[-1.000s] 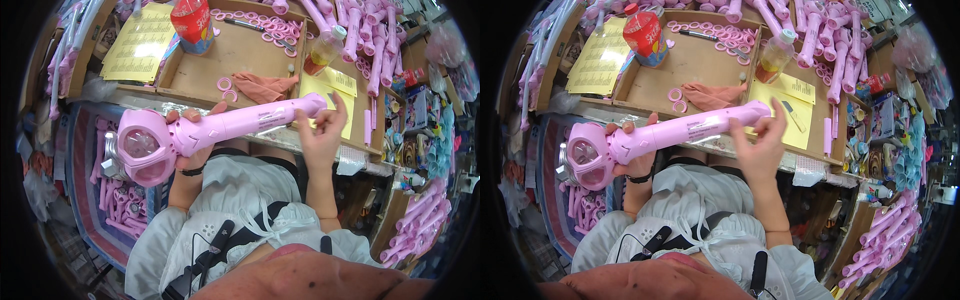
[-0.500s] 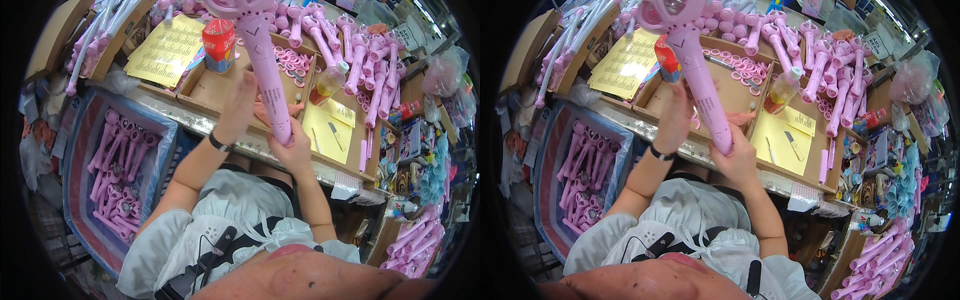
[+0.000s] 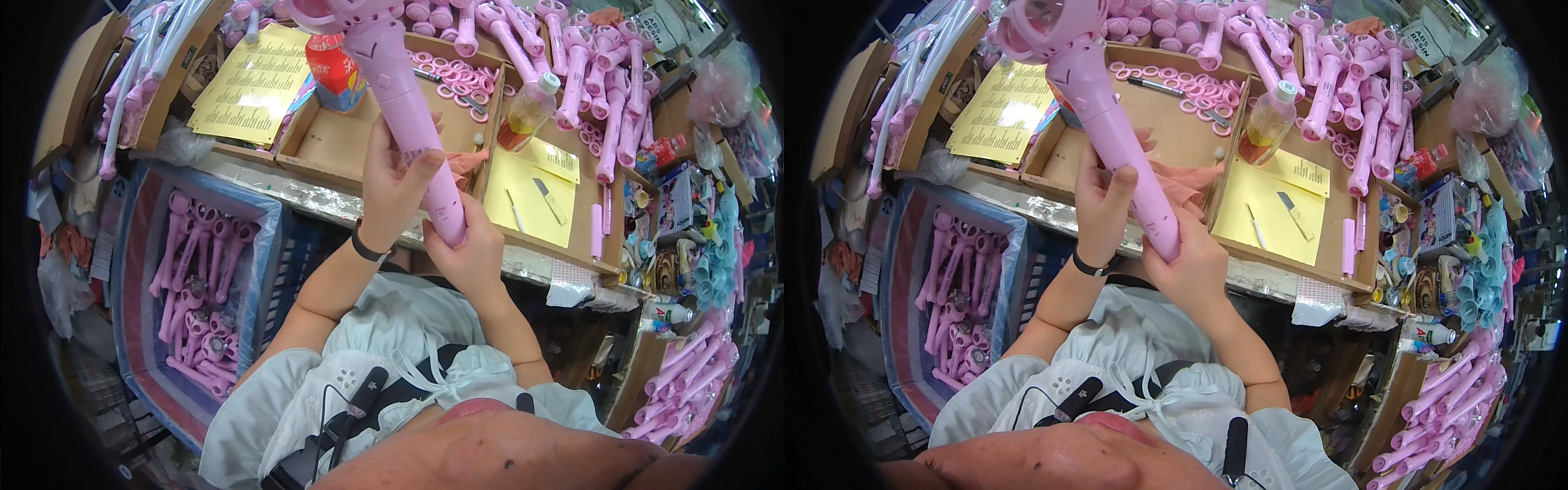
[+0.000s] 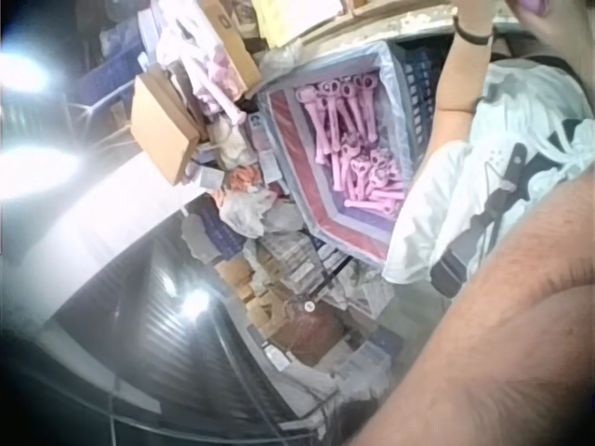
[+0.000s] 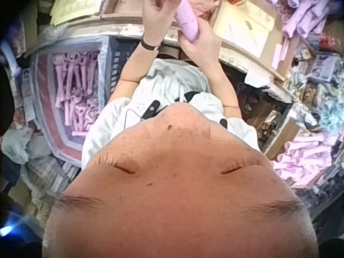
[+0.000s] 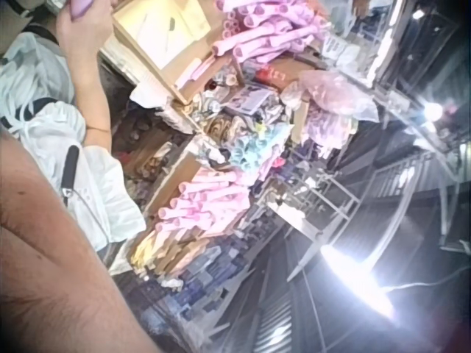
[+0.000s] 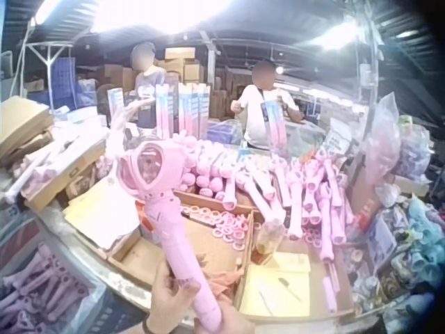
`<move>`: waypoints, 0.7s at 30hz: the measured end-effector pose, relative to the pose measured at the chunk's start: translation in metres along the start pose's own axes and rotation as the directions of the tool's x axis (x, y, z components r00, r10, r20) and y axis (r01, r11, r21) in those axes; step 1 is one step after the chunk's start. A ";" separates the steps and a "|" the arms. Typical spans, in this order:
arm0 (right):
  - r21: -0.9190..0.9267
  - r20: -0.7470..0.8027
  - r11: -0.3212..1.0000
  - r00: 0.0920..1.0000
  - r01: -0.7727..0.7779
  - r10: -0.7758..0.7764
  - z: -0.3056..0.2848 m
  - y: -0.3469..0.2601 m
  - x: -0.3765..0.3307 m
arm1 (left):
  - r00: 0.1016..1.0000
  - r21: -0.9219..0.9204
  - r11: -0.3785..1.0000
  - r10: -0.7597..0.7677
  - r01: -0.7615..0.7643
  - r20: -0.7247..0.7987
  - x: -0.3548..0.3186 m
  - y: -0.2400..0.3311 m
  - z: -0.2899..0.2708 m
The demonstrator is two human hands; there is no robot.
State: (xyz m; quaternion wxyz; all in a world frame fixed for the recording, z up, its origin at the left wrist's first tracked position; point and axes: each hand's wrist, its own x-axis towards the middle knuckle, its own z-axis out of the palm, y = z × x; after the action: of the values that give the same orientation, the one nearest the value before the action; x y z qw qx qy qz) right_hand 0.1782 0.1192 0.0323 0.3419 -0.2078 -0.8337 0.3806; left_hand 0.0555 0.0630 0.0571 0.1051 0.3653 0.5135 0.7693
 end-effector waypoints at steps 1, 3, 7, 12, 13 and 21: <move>-0.047 -0.024 0.999 0.999 0.026 -0.027 0.002 0.000 -0.001 | 1.000 0.027 1.000 -0.002 0.002 0.002 0.000 0.002 -0.001; -0.133 -0.066 0.989 0.995 0.066 -0.076 0.005 0.002 -0.002 | 0.999 -0.039 0.998 -0.039 0.039 0.005 -0.001 0.006 -0.004; -0.265 -0.124 0.957 0.980 0.119 -0.156 0.012 0.006 -0.002 | 0.997 -0.042 0.997 -0.070 0.069 -0.030 -0.003 0.004 -0.003; -0.162 -0.089 0.978 0.985 0.132 -0.148 0.017 0.003 -0.007 | 0.977 -0.119 0.992 0.011 -0.037 -0.215 -0.007 -0.014 -0.001; -0.096 -0.058 0.989 0.991 0.114 -0.119 0.016 0.002 -0.008 | 0.972 -0.092 0.993 0.050 -0.073 -0.230 -0.008 -0.017 0.000; 0.329 0.246 0.942 0.969 -0.064 -0.020 -0.011 0.000 -0.001 | 0.986 -0.492 0.854 -0.144 0.168 0.087 0.002 0.003 -0.012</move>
State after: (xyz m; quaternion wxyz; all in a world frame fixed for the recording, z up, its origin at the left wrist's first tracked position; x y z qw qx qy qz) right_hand 0.1867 0.1238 0.0370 0.2621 -0.1072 -0.7904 0.5431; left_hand 0.0471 0.0542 0.0584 0.2696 0.3009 0.3231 0.8558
